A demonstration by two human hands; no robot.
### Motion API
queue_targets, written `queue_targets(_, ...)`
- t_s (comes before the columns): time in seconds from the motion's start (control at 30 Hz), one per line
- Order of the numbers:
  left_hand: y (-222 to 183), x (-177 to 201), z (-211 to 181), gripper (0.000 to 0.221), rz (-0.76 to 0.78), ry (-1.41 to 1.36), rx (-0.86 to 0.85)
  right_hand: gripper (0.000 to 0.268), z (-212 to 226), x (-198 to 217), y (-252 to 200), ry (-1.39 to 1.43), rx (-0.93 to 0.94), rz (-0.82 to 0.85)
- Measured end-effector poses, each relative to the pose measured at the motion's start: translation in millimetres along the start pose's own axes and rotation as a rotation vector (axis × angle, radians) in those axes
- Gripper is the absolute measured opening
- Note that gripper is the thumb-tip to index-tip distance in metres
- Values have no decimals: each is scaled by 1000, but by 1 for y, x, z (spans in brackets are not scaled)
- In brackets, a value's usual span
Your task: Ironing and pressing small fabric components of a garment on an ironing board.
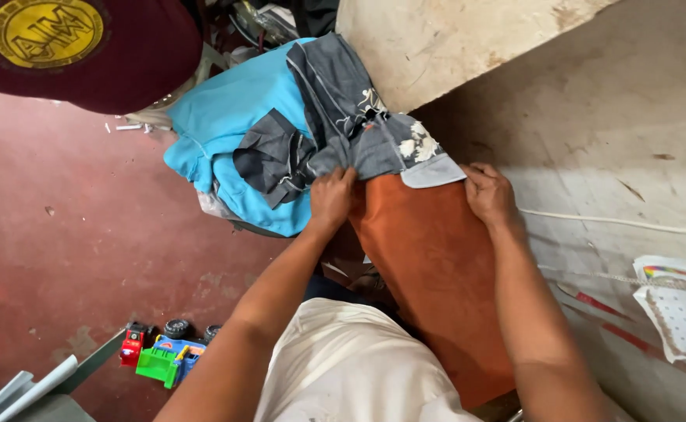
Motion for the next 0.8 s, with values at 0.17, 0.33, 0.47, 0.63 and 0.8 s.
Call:
queue_targets(0.17,-33,32,-17,8,52,-73,-131,36,20,-2,-5,-123,49,-80)
queue_targets(0.33,-5,73,5,45,-108,-251,388,29,63,21,6,-153,-118,-22)
queue_targets(0.47,-6,31,-4,34,42,-194,390,28,57,13,10,-252,-106,-23)
queue_targets(0.63,7,4,-13,53,293,-205,414,28,58,14,15,-391,-99,13)
queue_targets(0.8,37,-9,-9,25,54,-125,315,33,31,13,32,-282,-288,13)
Point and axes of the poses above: each hand's wrist, its own y-axis towards the middle knuckle, its own x-axis out of the back of the hand, z = x × y, the point moved 5 cm from there along y, towards the middle knuckle, and after that the axes turned 8 degrees about -x, right-handed, at the moved point
